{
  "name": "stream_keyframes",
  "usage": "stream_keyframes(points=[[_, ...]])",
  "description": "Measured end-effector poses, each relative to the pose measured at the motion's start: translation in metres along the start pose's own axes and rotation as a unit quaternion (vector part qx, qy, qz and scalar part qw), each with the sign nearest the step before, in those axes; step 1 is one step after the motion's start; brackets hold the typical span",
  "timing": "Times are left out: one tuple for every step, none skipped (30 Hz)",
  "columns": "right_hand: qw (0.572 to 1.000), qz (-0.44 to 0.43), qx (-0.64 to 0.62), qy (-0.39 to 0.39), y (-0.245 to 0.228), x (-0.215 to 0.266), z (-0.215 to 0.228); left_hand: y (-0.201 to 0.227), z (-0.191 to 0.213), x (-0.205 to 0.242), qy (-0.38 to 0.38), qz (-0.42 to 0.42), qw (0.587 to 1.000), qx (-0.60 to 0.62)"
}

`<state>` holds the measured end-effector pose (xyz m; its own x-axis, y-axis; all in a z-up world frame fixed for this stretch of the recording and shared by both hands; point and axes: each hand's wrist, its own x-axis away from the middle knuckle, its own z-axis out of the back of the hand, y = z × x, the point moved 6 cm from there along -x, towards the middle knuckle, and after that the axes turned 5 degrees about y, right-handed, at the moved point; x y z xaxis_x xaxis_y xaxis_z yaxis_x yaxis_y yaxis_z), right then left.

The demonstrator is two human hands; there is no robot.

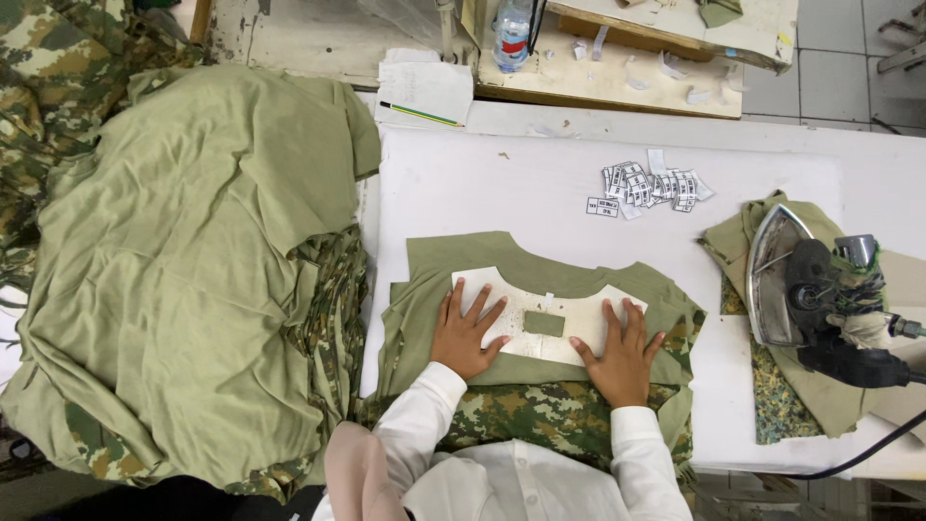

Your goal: The person irons the collar area of a green shirt using a steam iron and a cardboard template. They repeatedly place the template on the collar, position a small label, and press it with the iron. The person handles the shirt and template by hand throughout the process.

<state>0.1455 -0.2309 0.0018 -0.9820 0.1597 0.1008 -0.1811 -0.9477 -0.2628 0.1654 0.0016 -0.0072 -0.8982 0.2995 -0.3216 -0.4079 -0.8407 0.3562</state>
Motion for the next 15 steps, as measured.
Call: stream_keyframes(points=[[1.0,0.003,0.002,0.002,-0.0005,-0.0006,0.0003,-0.0001,0.0007,-0.0007,-0.002,-0.001,1.0,0.001],[1.0,0.003,0.002,0.003,-0.0009,-0.0005,0.0008,-0.0004,-0.0002,-0.0002,-0.001,-0.001,1.0,0.001],[1.0,-0.003,-0.001,-0.005,-0.0005,-0.0008,0.0003,-0.0006,-0.0012,0.0005,-0.002,0.0,1.0,0.002],[1.0,-0.009,-0.004,-0.013,-0.0005,-0.0008,0.0,-0.0009,-0.0018,0.0014,-0.004,0.001,1.0,0.002],[1.0,-0.004,-0.005,-0.012,-0.0004,-0.0014,-0.0006,-0.0017,-0.0027,0.0013,0.0,0.003,1.0,0.0],[1.0,-0.002,0.003,-0.008,-0.0003,-0.0021,-0.0011,-0.0025,-0.0044,0.0012,-0.003,0.003,1.0,-0.001],[1.0,0.0,0.011,-0.008,0.0005,-0.0002,-0.0021,-0.0023,-0.006,0.0038,-0.009,0.004,1.0,-0.001],[1.0,0.004,0.011,-0.01,-0.0001,-0.0004,-0.0028,-0.0025,-0.0043,0.0035,-0.008,0.008,1.0,-0.003],[1.0,0.005,0.01,-0.009,0.0003,0.0001,-0.0031,-0.0017,-0.0028,0.0029,-0.006,0.007,1.0,0.002],[1.0,0.005,0.01,-0.008,0.0011,0.0003,-0.0033,-0.0007,-0.0016,0.0019,-0.003,0.006,1.0,0.007],[1.0,0.006,0.01,-0.008,0.0016,0.0,-0.004,-0.0008,-0.0012,0.0016,-0.003,0.006,1.0,0.006],[1.0,0.01,0.016,-0.005,0.0021,-0.0004,-0.0043,-0.0007,-0.0014,0.0012,-0.006,0.007,1.0,0.007],[1.0,0.012,0.021,-0.002,0.0025,0.0014,-0.0053,-0.0003,-0.0012,0.0026,-0.01,0.007,1.0,0.007],[1.0,0.012,0.02,-0.004,0.0016,0.0016,-0.0055,-0.0009,-0.0018,0.0033,-0.012,0.007,1.0,0.007],[1.0,0.01,0.019,-0.006,0.0013,0.0009,-0.0052,-0.0014,-0.0036,0.0028,-0.019,0.008,1.0,0.001]])
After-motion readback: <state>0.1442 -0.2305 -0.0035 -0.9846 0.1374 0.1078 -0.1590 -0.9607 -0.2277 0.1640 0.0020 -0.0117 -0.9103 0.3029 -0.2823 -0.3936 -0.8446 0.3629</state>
